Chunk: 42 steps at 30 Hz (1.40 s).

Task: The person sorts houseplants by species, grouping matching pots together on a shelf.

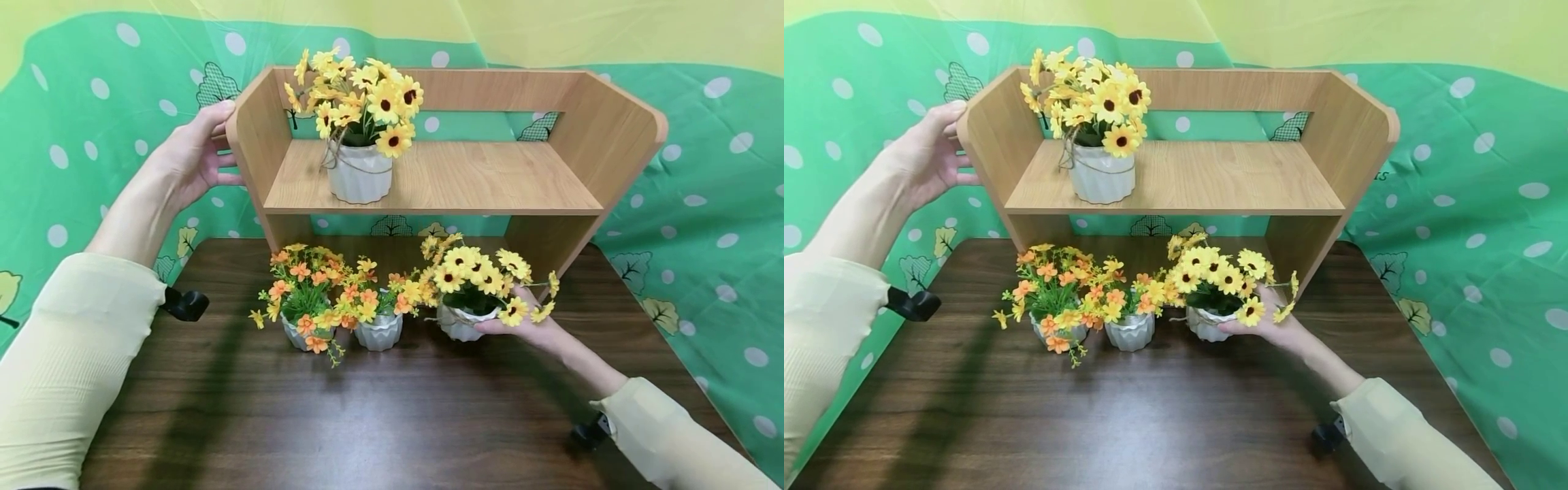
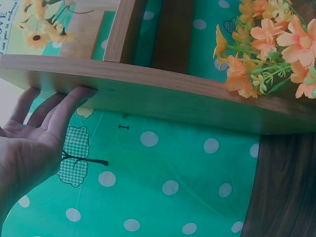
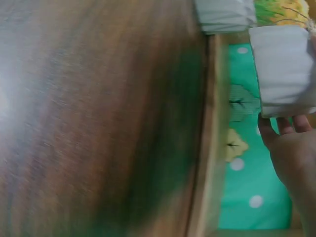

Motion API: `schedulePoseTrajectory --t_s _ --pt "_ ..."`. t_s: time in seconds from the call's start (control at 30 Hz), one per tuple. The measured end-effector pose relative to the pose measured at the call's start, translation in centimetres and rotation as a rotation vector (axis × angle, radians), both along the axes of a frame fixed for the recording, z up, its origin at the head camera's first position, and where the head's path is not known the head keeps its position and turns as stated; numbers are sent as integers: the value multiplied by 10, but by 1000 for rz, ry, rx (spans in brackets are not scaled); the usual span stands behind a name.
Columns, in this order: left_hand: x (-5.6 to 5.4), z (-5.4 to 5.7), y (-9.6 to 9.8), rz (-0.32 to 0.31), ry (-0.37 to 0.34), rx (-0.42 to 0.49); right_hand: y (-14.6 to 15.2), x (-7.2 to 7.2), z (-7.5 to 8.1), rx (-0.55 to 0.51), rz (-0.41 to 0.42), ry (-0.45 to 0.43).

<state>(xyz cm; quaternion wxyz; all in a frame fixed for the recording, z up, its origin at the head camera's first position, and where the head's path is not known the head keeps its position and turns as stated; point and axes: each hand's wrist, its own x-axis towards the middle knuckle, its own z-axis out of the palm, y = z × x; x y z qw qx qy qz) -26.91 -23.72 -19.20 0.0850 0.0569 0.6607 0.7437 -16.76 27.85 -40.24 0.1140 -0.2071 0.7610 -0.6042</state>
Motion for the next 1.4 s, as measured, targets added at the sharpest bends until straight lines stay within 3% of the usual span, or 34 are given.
schedulePoseTrajectory --t_s 0.07,0.1,0.27,0.4,0.63,0.87,0.93,1.03,1.1,1.17,1.23,1.27,1.4 --pt "0 1 0 4 -1 0 1 0 9 -63 49 -24" --pt "0 1 0 6 0 0 1 1 13 -18 27 36" --pt "0 1 0 7 8 -1 4 5 32 19 20 111" --pt "0 1 -1 7 7 -3 8 9 45 -44 52 74" --pt "0 1 0 8 7 -9 12 19 61 80 -134 193" --pt "0 2 0 8 7 -9 14 18 80 15 -88 252" --pt "0 2 0 8 5 -8 20 20 86 128 -138 143" --pt "1 2 0 6 3 -7 23 18 94 211 -206 172" --pt "1 2 0 5 2 -8 29 20 101 388 -230 68" --pt "1 1 0 3 4 -6 28 19 108 447 -258 86" --pt "1 1 0 2 5 -7 29 20 117 563 -260 19" --pt "1 1 0 0 6 -8 29 19 119 562 -255 28" --pt "1 0 0 -8 10 -9 25 13 128 381 -232 200"
